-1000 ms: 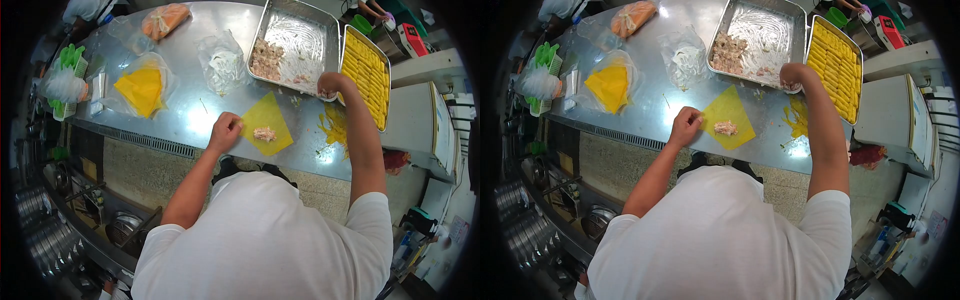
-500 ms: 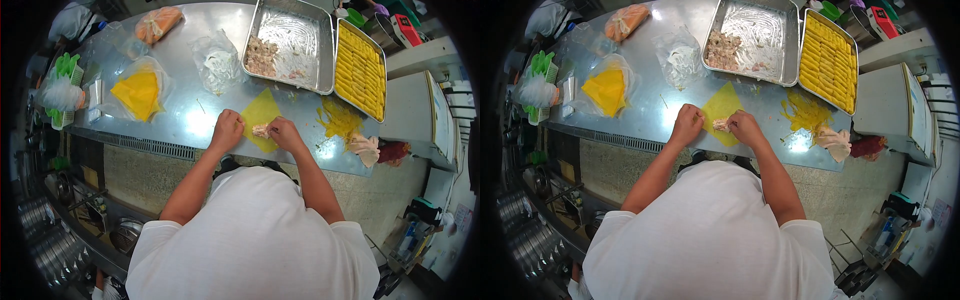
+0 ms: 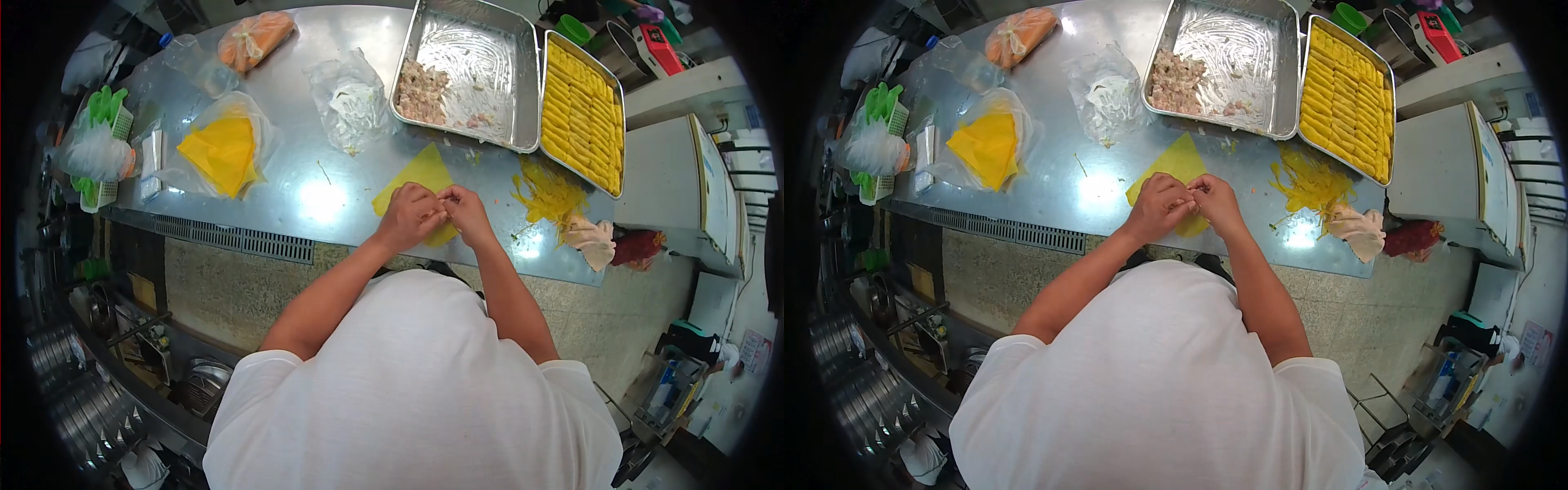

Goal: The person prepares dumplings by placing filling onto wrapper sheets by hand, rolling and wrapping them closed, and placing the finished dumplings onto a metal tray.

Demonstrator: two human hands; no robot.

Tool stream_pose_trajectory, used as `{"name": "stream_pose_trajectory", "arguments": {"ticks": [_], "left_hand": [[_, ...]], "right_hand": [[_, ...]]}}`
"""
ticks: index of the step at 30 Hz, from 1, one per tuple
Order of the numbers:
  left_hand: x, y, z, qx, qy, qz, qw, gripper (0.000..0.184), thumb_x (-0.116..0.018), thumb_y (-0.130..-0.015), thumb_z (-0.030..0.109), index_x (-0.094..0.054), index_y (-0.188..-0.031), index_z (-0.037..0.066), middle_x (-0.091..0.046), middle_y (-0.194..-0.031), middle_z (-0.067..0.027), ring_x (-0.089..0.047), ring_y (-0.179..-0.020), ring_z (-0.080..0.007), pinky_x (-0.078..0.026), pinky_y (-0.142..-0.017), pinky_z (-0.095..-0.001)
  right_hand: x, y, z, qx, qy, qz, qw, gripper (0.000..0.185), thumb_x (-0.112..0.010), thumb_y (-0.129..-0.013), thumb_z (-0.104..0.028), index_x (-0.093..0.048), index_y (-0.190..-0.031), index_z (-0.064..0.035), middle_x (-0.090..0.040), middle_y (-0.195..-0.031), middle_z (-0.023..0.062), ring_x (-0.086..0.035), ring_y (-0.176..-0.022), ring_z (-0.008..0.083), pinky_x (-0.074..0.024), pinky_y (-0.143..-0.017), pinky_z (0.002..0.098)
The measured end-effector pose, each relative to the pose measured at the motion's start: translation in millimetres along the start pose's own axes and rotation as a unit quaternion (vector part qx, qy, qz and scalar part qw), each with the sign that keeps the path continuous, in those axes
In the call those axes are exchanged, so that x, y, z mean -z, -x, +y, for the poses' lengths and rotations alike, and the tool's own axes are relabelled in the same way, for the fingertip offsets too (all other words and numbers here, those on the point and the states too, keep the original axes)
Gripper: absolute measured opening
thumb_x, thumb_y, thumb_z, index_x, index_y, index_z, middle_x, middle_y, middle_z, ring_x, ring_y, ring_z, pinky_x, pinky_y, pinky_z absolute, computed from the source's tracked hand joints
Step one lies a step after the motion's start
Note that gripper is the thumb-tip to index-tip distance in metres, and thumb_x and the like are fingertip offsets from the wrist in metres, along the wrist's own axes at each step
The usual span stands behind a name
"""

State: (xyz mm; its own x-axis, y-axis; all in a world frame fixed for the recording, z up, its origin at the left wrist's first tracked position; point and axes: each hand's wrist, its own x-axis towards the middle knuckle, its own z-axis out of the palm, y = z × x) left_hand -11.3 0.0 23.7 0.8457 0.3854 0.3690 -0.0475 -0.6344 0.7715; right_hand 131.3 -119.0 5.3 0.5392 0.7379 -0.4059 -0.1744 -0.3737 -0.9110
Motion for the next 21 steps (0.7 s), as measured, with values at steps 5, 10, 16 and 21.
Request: {"name": "stream_pose_trajectory", "arguments": {"ticks": [5, 10, 16, 21], "left_hand": [[12.9, 11.0, -13.4, 0.024, -0.060, -0.040, 0.997, 0.017, -0.080, -0.080, 0.017, -0.069, -0.088, 0.008, -0.062, -0.099, -0.0074, -0.058, -0.100, -0.0310, -0.046, -0.089, -0.0435], [14.0, 22.9, -23.5, 0.060, -0.085, -0.050, 0.993, 0.022, -0.082, -0.078, 0.019, -0.066, -0.089, 0.009, -0.059, -0.103, -0.0098, -0.056, -0.101, -0.0325, -0.046, -0.088, -0.0432], [30.2, 21.0, -35.2, 0.074, -0.033, -0.083, 0.993, 0.018, -0.079, -0.081, 0.014, -0.068, -0.093, 0.008, -0.060, -0.103, -0.0107, -0.056, -0.103, -0.0329, -0.047, -0.091, -0.0420], [49.0, 28.9, -45.7, 0.097, -0.090, -0.033, 0.991, 0.019, -0.075, -0.083, 0.010, -0.072, -0.102, 0.006, -0.063, -0.105, -0.0124, -0.059, -0.103, -0.0329, -0.049, -0.091, -0.0431]], "right_hand": [[5.7, 2.5, -2.0, 0.108, 0.080, 0.029, 0.990, 0.017, -0.061, -0.089, 0.002, -0.071, -0.103, 0.0019, -0.071, -0.096, 0.0089, -0.067, -0.081, 0.0165, -0.0540, -0.073, 0.0314], [1.2, 22.7, -9.0, 0.177, 0.194, 0.019, 0.965, 0.018, -0.065, -0.084, 0.004, -0.071, -0.101, -0.0005, -0.069, -0.093, 0.0107, -0.068, -0.081, 0.0219, -0.0547, -0.074, 0.0334], [0.8, 27.6, -7.5, 0.232, 0.308, -0.014, 0.923, 0.024, -0.067, -0.079, 0.002, -0.070, -0.103, -0.0020, -0.065, -0.095, 0.0144, -0.064, -0.096, 0.0346, -0.0531, -0.086, 0.0403], [12.4, 32.0, -3.9, 0.219, 0.300, -0.020, 0.928, 0.031, -0.066, -0.078, 0.001, -0.068, -0.109, -0.0020, -0.063, -0.108, 0.0173, -0.062, -0.104, 0.0364, -0.0515, -0.091, 0.0430]]}}
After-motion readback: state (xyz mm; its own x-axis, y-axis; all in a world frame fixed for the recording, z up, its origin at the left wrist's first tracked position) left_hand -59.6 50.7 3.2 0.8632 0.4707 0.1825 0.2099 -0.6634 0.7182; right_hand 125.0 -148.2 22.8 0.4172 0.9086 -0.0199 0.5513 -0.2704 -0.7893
